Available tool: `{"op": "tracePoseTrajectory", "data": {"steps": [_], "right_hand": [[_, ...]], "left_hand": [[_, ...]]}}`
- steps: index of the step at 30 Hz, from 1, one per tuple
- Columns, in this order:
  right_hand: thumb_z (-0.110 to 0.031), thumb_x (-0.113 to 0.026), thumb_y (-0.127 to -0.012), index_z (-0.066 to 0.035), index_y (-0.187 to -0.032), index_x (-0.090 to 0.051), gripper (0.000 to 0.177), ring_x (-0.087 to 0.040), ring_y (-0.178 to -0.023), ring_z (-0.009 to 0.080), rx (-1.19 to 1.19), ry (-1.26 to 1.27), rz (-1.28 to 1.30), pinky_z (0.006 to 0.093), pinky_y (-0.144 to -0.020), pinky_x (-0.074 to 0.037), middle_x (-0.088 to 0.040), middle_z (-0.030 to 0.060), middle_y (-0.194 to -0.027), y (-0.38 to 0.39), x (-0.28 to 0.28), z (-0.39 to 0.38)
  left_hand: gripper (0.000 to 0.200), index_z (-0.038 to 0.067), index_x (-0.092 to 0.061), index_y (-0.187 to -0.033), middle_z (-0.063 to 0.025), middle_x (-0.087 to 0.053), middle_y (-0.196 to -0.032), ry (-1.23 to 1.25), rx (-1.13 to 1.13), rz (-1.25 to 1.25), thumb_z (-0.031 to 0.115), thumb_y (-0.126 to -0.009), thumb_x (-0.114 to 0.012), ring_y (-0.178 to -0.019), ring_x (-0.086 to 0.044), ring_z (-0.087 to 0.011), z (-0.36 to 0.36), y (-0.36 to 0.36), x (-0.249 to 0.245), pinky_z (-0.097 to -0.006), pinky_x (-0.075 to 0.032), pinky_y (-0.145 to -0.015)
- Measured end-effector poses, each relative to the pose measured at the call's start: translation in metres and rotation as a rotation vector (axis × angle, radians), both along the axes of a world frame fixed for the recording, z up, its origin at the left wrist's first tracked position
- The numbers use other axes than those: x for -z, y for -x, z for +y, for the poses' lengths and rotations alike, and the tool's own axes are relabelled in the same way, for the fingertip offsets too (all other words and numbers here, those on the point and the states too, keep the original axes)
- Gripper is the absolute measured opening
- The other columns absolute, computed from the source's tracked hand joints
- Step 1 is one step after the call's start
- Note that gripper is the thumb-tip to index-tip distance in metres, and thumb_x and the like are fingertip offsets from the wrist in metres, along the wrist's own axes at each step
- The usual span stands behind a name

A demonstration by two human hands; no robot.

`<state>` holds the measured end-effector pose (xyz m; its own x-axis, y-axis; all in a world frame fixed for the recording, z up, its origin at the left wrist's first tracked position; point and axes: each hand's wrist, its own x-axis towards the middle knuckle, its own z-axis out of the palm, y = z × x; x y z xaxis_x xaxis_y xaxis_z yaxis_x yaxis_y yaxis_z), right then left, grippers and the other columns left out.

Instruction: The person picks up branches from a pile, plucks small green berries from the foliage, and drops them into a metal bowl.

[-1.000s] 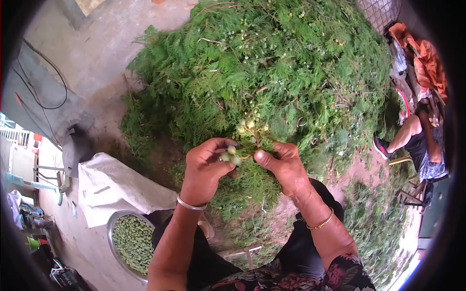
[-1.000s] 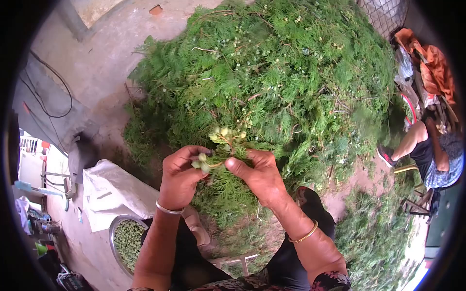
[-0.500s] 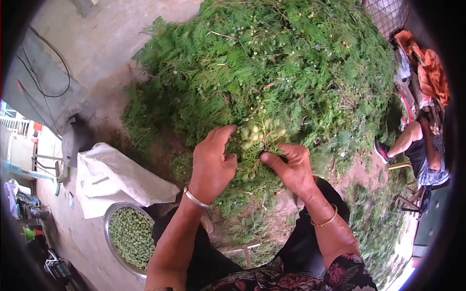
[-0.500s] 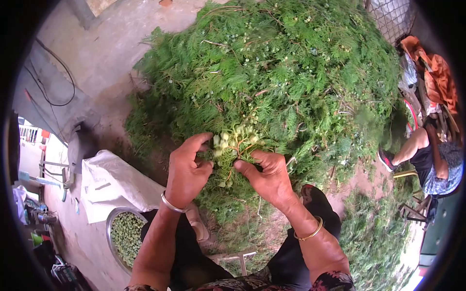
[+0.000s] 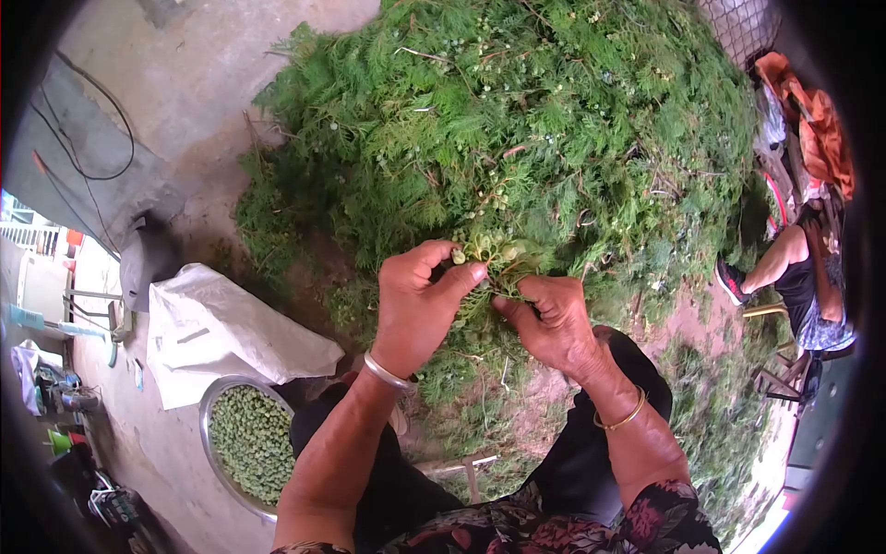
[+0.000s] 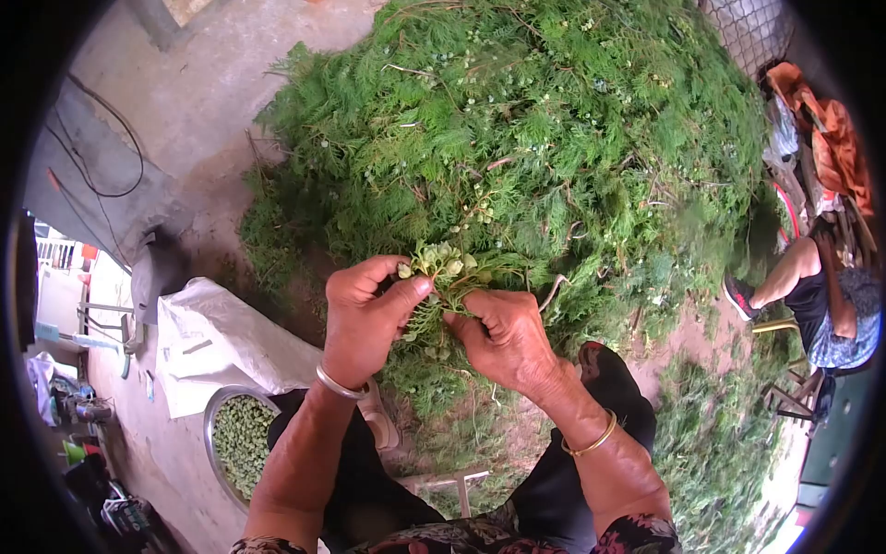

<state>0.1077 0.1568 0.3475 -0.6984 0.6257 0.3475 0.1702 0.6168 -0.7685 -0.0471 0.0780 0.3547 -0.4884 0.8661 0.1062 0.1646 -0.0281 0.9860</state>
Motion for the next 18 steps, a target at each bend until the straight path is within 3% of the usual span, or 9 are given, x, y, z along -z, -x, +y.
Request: {"op": "tracePoseTrajectory", "data": {"steps": [1,3,5,7,9,11,14,18], "right_hand": [[0.001,-0.068,-0.075,0.0,-0.063,-0.04,0.03,-0.041,-0.047,0.03,-0.02,-0.006,0.011,0.0357,-0.045,-0.035,-0.042,0.0132,-0.054,0.0,-0.001,0.001],[0.002,-0.067,-0.075,0.0,-0.063,-0.039,0.031,-0.042,-0.048,0.0304,-0.04,-0.012,0.022,0.036,-0.045,-0.035,-0.04,0.0129,-0.054,0.001,-0.001,0.001],[0.004,-0.066,-0.076,-0.001,-0.064,-0.038,0.03,-0.04,-0.048,0.0275,-0.053,0.002,0.085,0.0355,-0.045,-0.034,-0.038,0.012,-0.055,0.002,0.001,0.0],[0.004,-0.066,-0.076,-0.001,-0.065,-0.038,0.031,-0.037,-0.048,0.0248,-0.027,0.04,0.083,0.0345,-0.045,-0.034,-0.037,0.011,-0.055,-0.002,0.002,-0.002],[0.003,-0.067,-0.077,-0.001,-0.065,-0.037,0.032,-0.034,-0.048,0.0221,0.004,0.077,0.084,0.0335,-0.045,-0.033,-0.036,0.0099,-0.055,-0.007,0.003,-0.003],[0.001,-0.068,-0.078,-0.001,-0.065,-0.036,0.035,-0.03,-0.05,0.0181,0.06,0.054,0.088,0.0316,-0.045,-0.031,-0.033,0.0077,-0.055,-0.011,0.002,0.0],[-0.002,-0.07,-0.079,-0.002,-0.066,-0.036,0.037,-0.028,-0.052,0.0173,0.045,0.006,0.1,0.031,-0.045,-0.031,-0.032,0.0066,-0.056,-0.011,0.002,0.002],[-0.002,-0.07,-0.078,-0.002,-0.066,-0.035,0.038,-0.028,-0.052,0.0184,0.031,0.01,0.09,0.0302,-0.046,-0.031,-0.032,0.0064,-0.055,-0.007,0.003,0.0]], "left_hand": [[0.012,-0.004,-0.063,-0.085,0.0041,-0.049,-0.06,0.002,0.001,0.0,0.006,-0.082,-0.068,-0.047,-0.038,-0.0011,0.0,0.0,-0.003,-0.0199,-0.03,-0.04],[0.009,-0.003,-0.062,-0.084,0.004,-0.047,-0.059,0.039,0.014,-0.356,0.005,-0.084,-0.066,-0.047,-0.036,-0.0014,-0.001,0.001,-0.011,-0.0194,-0.028,-0.04],[0.009,-0.002,-0.061,-0.084,0.0033,-0.047,-0.06,0.036,0.033,-0.442,0.006,-0.086,-0.064,-0.047,-0.037,-0.0021,-0.003,0.003,-0.01,-0.0188,-0.028,-0.04],[0.01,-0.001,-0.061,-0.084,0.001,-0.049,-0.062,0.008,-0.135,-0.556,0.008,-0.088,-0.061,-0.046,-0.038,-0.003,-0.003,0.004,-0.013,-0.0187,-0.028,-0.039],[0.011,0.001,-0.06,-0.09,-0.0063,-0.057,-0.075,-0.181,-0.245,-0.751,0.012,-0.089,-0.059,-0.049,-0.043,-0.0048,-0.002,0.047,0.0,-0.0173,-0.031,-0.039],[0.014,0.002,-0.06,-0.094,-0.007,-0.057,-0.077,-0.3,-0.039,-0.927,0.015,-0.088,-0.059,-0.053,-0.048,-0.0078,-0.008,0.076,-0.001,-0.0186,-0.036,-0.041],[0.012,0.001,-0.061,-0.088,-0.009,-0.059,-0.075,-0.186,-0.012,-1.093,0.013,-0.087,-0.06,-0.055,-0.051,-0.0101,-0.012,0.05,-0.019,-0.0224,-0.039,-0.044],[0.012,0.001,-0.063,-0.089,-0.0077,-0.061,-0.076,0.011,0.107,-0.935,0.013,-0.087,-0.06,-0.057,-0.053,-0.0107,-0.009,0.029,-0.012,-0.0225,-0.04,-0.046]]}}
